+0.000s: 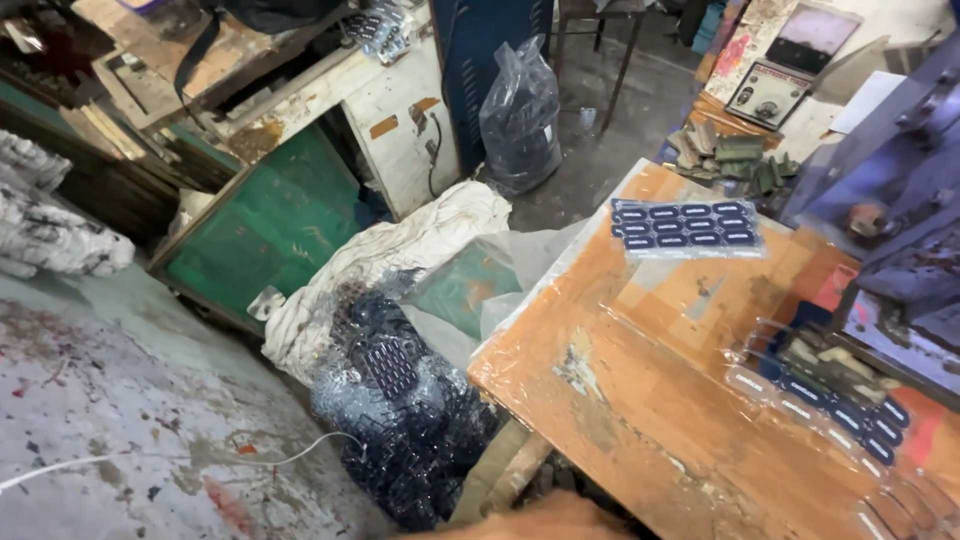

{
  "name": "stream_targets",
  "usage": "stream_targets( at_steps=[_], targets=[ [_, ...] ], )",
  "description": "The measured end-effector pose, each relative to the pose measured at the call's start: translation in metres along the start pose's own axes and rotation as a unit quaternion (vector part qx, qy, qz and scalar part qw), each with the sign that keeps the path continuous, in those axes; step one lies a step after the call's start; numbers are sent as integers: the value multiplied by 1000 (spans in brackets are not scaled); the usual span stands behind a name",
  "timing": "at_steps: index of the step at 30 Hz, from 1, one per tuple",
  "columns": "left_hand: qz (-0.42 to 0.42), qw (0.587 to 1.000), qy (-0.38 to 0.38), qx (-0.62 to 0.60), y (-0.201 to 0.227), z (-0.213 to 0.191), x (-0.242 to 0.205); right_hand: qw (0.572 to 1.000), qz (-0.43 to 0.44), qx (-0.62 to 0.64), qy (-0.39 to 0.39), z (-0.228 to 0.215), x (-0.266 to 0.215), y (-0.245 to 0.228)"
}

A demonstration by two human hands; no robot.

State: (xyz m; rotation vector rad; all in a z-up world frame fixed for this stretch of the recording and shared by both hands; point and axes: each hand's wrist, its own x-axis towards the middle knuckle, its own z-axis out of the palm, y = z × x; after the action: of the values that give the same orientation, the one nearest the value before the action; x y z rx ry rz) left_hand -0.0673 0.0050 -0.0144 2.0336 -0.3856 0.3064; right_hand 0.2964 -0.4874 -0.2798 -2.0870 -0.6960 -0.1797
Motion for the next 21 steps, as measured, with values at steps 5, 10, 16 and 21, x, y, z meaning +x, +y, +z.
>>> stream_targets(
  at_steps=[5, 10, 16, 21],
  targets=[
    [-7, 997, 54, 47, -12, -14, 46, 992, 83, -41, 87, -75, -48, -2],
    [-128, 988, 73, 47, -98, 21, 176, 963, 170, -75, 197, -99, -110, -103],
    [-30, 984, 69, -162, -154, 89, 239, 887, 310, -298, 167, -107, -53, -273],
    [-133, 990, 38, 27, -160, 90, 238, 894, 2, -425, 139, -109, 37, -271]
  ],
)
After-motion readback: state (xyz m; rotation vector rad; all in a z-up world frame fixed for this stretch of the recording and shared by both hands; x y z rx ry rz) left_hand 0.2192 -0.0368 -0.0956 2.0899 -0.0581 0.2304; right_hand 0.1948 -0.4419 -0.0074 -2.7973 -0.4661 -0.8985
